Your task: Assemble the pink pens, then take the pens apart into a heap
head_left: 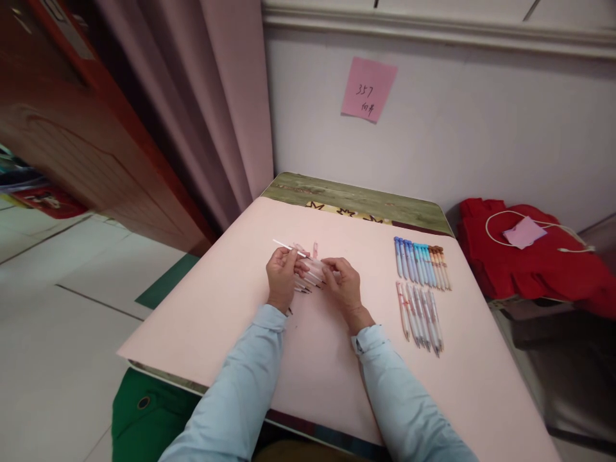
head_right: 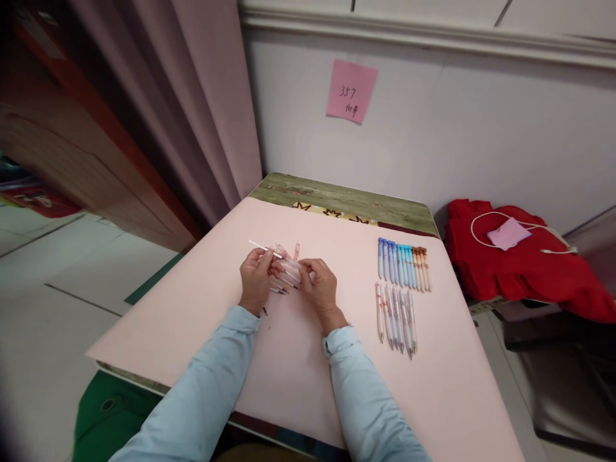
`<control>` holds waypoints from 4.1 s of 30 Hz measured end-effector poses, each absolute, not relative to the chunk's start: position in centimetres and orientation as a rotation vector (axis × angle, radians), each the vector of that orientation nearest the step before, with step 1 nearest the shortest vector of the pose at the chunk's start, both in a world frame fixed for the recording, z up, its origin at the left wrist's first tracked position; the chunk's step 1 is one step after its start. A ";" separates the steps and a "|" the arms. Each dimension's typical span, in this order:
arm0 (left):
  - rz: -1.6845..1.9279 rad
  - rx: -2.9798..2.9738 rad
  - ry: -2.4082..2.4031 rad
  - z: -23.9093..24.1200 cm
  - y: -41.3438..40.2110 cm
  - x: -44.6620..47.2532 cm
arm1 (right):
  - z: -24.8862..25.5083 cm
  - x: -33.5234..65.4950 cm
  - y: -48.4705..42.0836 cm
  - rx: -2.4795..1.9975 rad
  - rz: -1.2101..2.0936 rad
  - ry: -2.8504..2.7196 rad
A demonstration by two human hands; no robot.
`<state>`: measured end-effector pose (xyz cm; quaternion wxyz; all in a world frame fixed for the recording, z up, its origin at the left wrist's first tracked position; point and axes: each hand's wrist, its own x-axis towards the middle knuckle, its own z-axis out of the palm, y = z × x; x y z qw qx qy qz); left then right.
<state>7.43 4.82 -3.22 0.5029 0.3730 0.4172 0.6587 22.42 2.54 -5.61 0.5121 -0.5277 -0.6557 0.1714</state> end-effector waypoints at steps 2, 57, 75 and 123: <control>1.590 0.900 1.012 -3.2 4.8 7.5 | -5.6 22.5 2.5 -1.274 0.424 -1.588; 1.674 1.230 1.776 -4.8 2.6 0.1 | -7.9 23.2 3.8 -1.313 0.688 -0.909; 1.634 1.266 1.834 -5.9 3.1 1.2 | -8.2 23.3 3.4 -1.316 0.666 -0.914; 1.520 0.517 0.743 -2.7 8.6 8.4 | -6.2 22.2 2.5 -1.314 0.662 -1.288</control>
